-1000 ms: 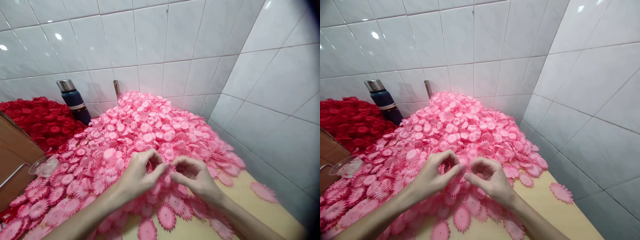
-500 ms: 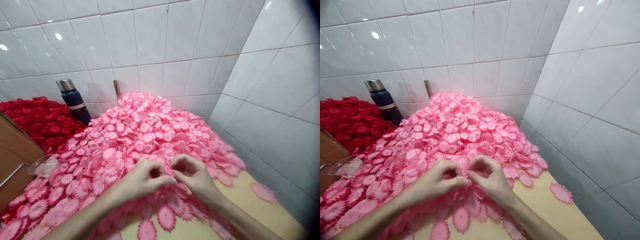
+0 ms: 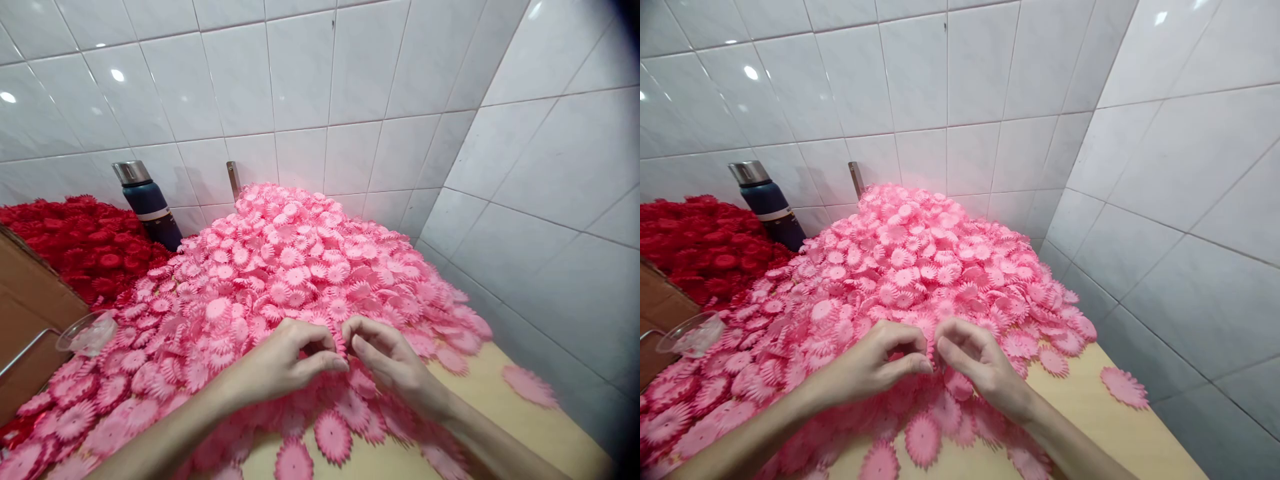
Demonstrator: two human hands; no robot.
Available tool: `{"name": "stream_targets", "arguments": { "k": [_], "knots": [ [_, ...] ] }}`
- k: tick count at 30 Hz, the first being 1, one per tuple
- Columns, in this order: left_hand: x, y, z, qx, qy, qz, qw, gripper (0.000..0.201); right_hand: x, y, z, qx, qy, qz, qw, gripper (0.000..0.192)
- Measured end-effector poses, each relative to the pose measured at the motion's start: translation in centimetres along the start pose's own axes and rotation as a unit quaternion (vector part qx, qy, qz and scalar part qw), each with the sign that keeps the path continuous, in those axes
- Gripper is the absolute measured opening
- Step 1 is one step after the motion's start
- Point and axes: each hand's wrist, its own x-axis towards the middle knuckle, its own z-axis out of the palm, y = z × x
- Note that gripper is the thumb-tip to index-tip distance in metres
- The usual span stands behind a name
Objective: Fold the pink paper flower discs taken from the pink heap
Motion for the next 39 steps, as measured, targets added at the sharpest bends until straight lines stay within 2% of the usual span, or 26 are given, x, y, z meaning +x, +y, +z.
{"name": "stream_targets", "arguments": {
  "k": [7,19,28,35,39],
  "knots": [
    [0.1,-0.6,-0.5,-0.092,-0.040,0.005,0.995,0.020,0.1,0.5,0.2,0.049,-0.003,0.003,0.999,0.020],
    [0.1,-1.0,-0.9,-0.173,-0.069,-0.037,0.982,0.016,0.2,0.5,-0.1,0.038,-0.006,0.009,0.999,0.016],
    [0.1,-0.3,-1.5,-0.143,-0.095,-0.048,0.984,0.022,-0.1,0.3,-0.4,0.029,-0.018,0.010,0.999,0.013],
    [0.0,-0.1,-1.2,-0.026,-0.053,-0.008,0.998,0.023,0.1,0.8,-0.1,0.005,0.027,0.025,0.999,0.019],
    [0.1,-0.1,-1.1,0.035,-0.029,-0.003,0.999,0.027,0.2,0.6,-0.1,0.005,0.025,0.038,0.999,0.019]
  ]
}}
